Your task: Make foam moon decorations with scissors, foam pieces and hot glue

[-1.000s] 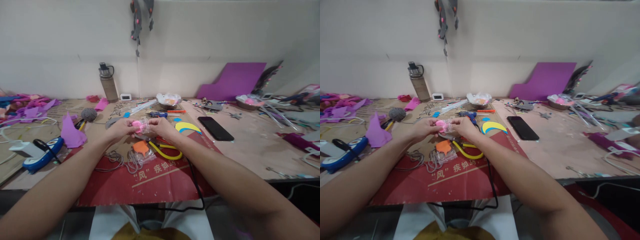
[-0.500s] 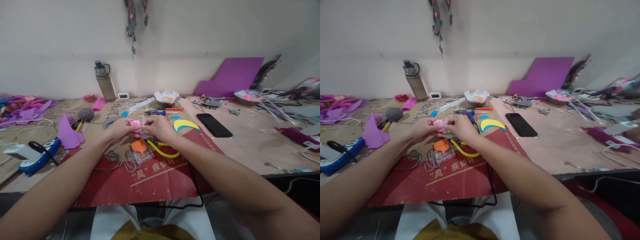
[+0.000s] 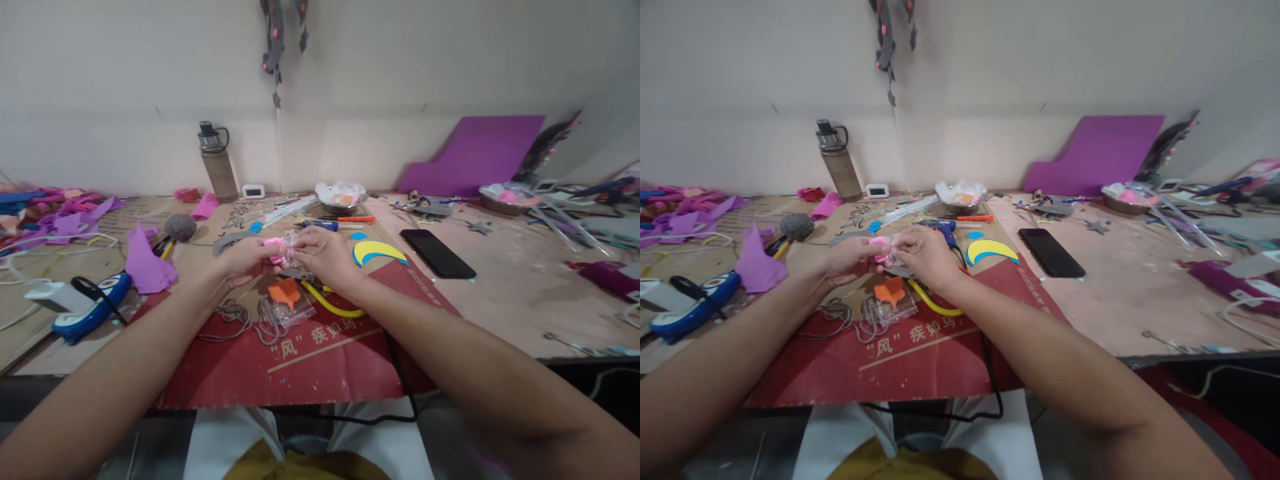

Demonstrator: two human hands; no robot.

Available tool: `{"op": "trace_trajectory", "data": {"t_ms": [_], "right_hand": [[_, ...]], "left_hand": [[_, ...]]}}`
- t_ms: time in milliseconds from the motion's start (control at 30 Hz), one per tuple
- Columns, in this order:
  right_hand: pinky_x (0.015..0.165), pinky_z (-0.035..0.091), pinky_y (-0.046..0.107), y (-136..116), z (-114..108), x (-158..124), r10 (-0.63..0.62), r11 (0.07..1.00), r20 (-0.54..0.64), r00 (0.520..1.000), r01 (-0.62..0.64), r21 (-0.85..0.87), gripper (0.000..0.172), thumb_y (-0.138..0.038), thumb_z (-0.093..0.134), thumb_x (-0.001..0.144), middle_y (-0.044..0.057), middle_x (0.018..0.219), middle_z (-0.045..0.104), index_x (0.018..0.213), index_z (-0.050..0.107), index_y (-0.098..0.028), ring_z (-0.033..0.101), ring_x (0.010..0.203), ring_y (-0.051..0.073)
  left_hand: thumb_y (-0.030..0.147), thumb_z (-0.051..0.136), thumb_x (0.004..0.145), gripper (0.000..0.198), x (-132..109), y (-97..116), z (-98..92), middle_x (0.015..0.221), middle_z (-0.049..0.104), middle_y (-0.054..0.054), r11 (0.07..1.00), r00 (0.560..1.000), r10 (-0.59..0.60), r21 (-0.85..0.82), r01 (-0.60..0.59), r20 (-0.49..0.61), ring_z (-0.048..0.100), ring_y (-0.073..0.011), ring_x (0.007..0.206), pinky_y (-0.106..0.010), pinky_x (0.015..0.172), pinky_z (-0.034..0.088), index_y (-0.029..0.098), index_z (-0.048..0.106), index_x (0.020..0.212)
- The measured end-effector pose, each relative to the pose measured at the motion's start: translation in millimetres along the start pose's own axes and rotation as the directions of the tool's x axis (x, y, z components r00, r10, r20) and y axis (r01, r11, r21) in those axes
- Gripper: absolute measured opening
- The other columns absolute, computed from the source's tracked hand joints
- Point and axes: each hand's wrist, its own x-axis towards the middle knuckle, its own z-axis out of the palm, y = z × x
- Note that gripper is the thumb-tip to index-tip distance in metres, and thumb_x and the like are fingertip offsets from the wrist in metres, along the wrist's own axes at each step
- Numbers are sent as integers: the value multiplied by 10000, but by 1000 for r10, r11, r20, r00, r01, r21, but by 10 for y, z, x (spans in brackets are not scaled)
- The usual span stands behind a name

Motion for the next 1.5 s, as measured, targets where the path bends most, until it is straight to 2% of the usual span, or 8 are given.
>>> {"op": "trace_trajectory", "data": {"t_ms": [167,400,600,900,1033,1200,1367,1500], "right_hand": [[820,465,296,-8,-12,2,-16,997,-13,1000,17,81,90,-173,685,754,34,902,685,782,761,-213,620,861,155],[780,479,288,28,-1,44,138,944,66,988,-151,294,34,-199,721,695,28,837,682,663,720,-185,622,830,155],[760,459,287,39,-49,67,185,946,93,978,-203,253,49,-175,689,730,25,812,692,707,732,-175,618,793,151],[793,467,306,75,-12,15,-69,998,37,997,69,7,111,-130,692,760,28,886,687,717,745,-217,612,860,165],[848,457,356,68,-26,-6,-221,961,9,975,219,-168,107,-156,688,789,42,949,688,735,742,-232,584,929,193],[861,454,364,-2,-39,-17,-324,932,-33,945,313,-184,111,-169,657,823,44,966,683,774,729,-238,577,941,193],[876,438,367,-46,-36,11,-192,981,-32,981,191,-27,70,-163,649,802,55,971,653,771,697,-204,571,951,189],[791,445,320,-14,-62,58,184,952,52,981,-191,238,92,-247,683,759,23,825,626,704,654,-179,563,810,149]], "left_hand": [[152,708,687,105,-18,19,33,583,570,-4,1000,1000,-8,11,8,-26,566,-80,540,-156,471,476,116,617,649],[161,692,676,130,-14,11,61,554,554,-2,998,997,47,56,-43,-56,516,-68,484,-161,441,439,114,595,602],[159,735,715,100,18,-7,-38,659,653,-63,1000,1000,26,7,-26,11,585,-85,571,-168,537,498,76,679,721],[163,796,679,162,24,-32,-23,749,696,-88,999,999,-28,-20,28,28,661,-128,676,-199,616,568,74,706,780],[192,773,695,148,-4,2,-36,700,688,-82,999,995,-44,11,43,92,634,-106,610,-177,559,539,81,705,765],[168,726,686,101,-34,47,-23,590,634,-39,1000,992,1,27,-4,124,578,-82,535,-158,482,478,102,656,654],[190,702,665,140,-17,26,1,534,579,-18,998,998,35,57,-38,54,515,-73,476,-175,449,435,125,598,598],[239,747,631,178,26,8,-61,570,573,-14,992,996,81,102,-76,-48,528,-90,534,-203,507,448,130,608,615]]}}
